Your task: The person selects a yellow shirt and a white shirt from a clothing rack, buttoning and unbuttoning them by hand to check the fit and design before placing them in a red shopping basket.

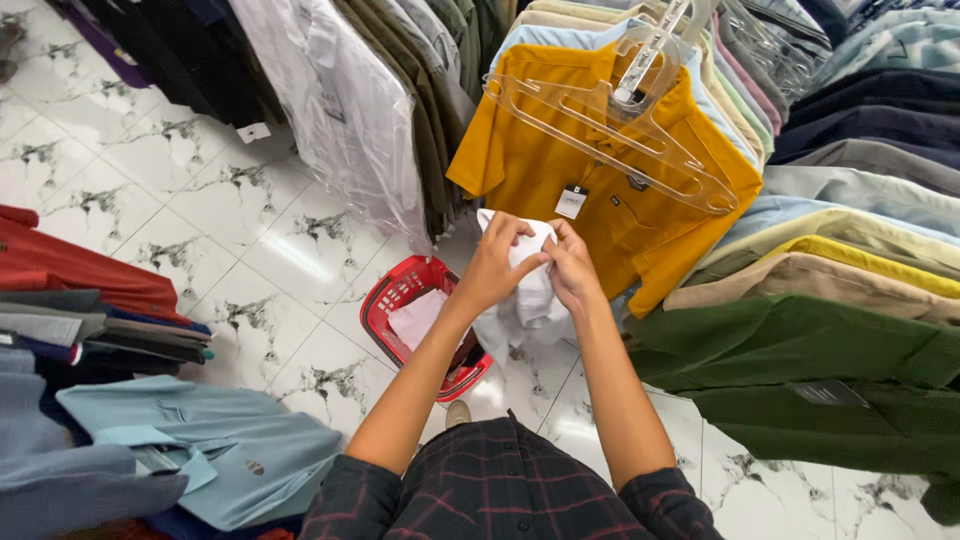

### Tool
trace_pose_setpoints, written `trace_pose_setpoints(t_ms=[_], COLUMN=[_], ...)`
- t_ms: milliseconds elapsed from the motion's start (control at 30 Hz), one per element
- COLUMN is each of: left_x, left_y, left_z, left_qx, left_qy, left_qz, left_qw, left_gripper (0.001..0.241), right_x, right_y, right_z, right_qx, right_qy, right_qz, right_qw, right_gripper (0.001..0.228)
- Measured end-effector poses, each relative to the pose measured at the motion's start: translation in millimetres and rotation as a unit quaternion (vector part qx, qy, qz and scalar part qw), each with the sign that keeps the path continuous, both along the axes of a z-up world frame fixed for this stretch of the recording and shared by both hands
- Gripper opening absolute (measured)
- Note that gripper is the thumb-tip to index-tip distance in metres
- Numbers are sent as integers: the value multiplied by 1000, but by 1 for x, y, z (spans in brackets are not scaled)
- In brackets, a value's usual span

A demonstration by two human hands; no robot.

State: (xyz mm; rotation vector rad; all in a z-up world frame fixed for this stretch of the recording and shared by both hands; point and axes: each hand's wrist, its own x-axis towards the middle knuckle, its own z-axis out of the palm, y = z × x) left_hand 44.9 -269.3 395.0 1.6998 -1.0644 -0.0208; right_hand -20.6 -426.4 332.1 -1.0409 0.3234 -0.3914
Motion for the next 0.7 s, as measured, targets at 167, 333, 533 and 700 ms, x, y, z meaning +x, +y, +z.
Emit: trace_pose_setpoints(t_ms=[167, 333, 533, 700], left_x=[15, 30, 33, 36], left_y=[10, -4, -21, -31], left_z=[-21, -16, 6, 11], left_qx=[-146, -130, -117, -65], left_qy=[96, 143, 12, 138], left_qz=[72, -28, 140, 113], left_qw=[982, 981, 983, 982], left_gripper=[37, 63, 11, 1], right_x=[-9, 4, 12, -11], right_y=[-20, -7, 42, 89], right_z=[15, 19, 11, 1], right_qx=[55, 35, -146, -362], right_qy=[-80, -91, 101, 84], right_qz=[17, 6, -257, -268], right_qw=[995, 995, 950, 889], right_gripper=[25, 25, 44, 46])
